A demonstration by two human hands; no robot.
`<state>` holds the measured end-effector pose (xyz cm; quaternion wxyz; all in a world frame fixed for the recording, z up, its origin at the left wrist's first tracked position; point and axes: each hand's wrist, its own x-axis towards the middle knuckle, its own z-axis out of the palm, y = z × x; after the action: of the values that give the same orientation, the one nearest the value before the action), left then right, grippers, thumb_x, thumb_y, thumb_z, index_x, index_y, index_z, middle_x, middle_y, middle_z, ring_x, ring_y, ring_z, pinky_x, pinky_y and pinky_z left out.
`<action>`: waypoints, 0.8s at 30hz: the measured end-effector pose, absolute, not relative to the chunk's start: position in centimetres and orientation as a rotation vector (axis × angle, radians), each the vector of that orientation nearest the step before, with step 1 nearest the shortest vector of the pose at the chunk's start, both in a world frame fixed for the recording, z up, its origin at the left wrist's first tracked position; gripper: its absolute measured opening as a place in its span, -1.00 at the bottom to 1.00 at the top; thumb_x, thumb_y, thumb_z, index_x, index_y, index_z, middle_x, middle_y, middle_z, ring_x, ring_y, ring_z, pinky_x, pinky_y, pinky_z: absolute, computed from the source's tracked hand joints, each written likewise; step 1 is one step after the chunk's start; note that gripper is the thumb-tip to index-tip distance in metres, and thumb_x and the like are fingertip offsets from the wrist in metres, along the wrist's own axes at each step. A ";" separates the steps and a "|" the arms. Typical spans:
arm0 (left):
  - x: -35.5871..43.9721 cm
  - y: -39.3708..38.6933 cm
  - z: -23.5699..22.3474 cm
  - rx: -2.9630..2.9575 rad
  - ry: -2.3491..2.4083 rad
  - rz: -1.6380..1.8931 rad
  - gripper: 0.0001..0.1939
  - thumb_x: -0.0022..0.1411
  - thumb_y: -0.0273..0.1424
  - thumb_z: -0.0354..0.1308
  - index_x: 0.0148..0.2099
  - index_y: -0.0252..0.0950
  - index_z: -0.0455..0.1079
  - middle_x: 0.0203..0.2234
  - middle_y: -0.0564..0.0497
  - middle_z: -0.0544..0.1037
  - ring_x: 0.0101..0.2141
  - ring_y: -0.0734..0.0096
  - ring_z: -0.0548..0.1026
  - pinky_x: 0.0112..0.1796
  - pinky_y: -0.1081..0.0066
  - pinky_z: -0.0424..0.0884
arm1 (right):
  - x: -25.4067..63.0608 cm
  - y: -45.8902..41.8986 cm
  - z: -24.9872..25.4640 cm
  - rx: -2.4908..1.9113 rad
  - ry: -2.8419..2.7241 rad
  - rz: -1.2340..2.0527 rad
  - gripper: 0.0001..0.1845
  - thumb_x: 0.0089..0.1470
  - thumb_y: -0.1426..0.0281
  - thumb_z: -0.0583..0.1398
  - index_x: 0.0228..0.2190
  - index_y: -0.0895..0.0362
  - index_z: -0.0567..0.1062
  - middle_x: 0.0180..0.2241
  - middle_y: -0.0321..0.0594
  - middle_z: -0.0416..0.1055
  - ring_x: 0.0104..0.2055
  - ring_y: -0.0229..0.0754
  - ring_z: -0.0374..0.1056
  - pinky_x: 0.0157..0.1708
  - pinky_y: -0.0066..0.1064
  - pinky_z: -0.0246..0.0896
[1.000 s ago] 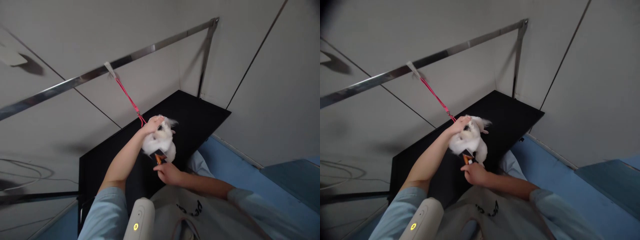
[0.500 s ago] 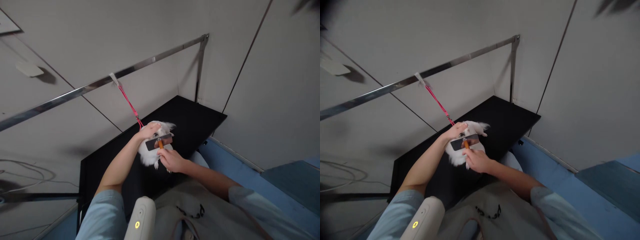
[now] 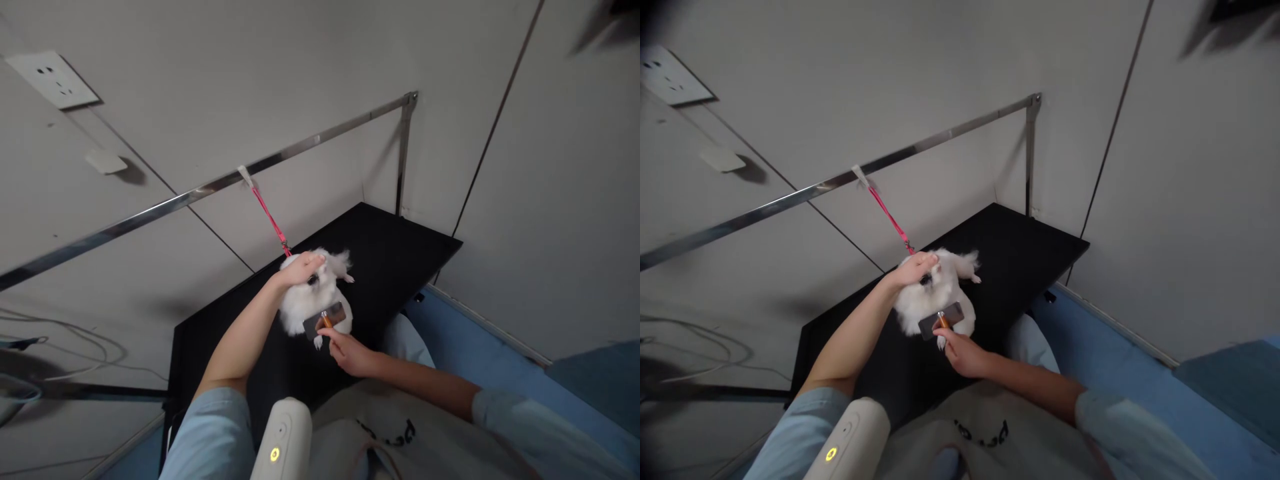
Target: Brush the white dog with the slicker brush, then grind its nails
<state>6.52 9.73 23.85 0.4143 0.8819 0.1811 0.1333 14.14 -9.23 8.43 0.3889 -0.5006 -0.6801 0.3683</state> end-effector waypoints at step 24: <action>5.4 12.8 25.2 1.980 0.503 0.444 -0.40 0.18 0.10 0.01 -0.53 -0.36 0.39 -0.61 -0.01 0.47 -0.50 0.47 0.41 -0.37 0.45 0.35 | 13.4 -6.6 6.9 -1.478 -1.341 1.549 -0.80 0.19 0.38 0.02 -0.47 0.14 0.29 -0.67 -0.39 0.28 -0.70 -0.38 0.14 -0.66 -0.53 0.02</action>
<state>5.39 12.78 25.17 0.5018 0.8192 0.2081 0.1837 13.39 -6.62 6.94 0.3027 -0.5576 -0.5058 0.5845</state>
